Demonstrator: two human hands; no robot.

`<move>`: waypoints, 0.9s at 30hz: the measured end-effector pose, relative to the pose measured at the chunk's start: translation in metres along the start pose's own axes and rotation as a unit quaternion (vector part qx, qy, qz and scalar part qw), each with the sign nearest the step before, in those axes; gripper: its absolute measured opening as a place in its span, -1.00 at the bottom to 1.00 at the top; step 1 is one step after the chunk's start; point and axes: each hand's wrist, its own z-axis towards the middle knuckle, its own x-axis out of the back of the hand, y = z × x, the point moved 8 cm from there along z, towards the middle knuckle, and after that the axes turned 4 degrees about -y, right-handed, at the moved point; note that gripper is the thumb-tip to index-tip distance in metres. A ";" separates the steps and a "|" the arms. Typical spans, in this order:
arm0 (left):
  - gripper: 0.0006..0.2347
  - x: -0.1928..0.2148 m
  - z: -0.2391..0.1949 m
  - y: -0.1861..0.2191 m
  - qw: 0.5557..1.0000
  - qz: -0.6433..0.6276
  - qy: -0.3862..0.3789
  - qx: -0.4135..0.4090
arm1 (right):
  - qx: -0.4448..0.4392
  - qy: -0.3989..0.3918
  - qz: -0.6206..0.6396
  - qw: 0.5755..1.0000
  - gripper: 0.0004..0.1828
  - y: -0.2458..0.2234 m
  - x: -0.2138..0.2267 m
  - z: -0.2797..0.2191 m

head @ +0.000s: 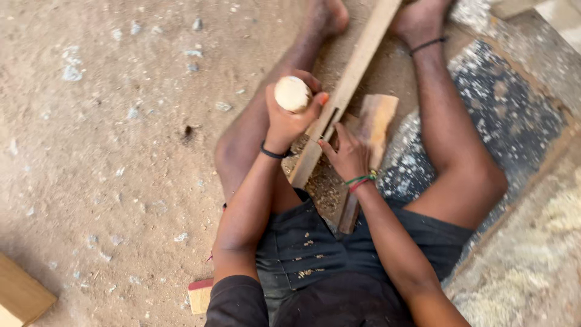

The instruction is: The person sits on the ground and uses a wooden mallet to strike a chisel, carving a groove into a long piece of wood held between their feet. They repeatedly adjust the chisel and wood position to continue the carving process.

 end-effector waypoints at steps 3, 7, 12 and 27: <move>-0.81 0.005 0.006 -0.004 0.999 -0.050 -0.002 0.011 | -0.116 -0.213 -0.075 0.967 -0.18 0.002 -0.032 0.007; -0.82 0.000 0.004 -0.012 0.994 -0.093 -0.012 0.052 | 0.094 -0.164 -0.027 0.982 -0.48 -0.020 -0.015 -0.032; -0.81 -0.016 0.010 0.003 0.995 -0.037 -0.080 0.044 | 0.142 -0.176 0.147 0.963 -0.67 -0.015 0.013 -0.111; -0.76 -0.097 0.002 -0.012 0.944 0.126 -0.305 -0.009 | -0.028 0.022 0.188 0.982 -0.75 0.057 0.097 -0.103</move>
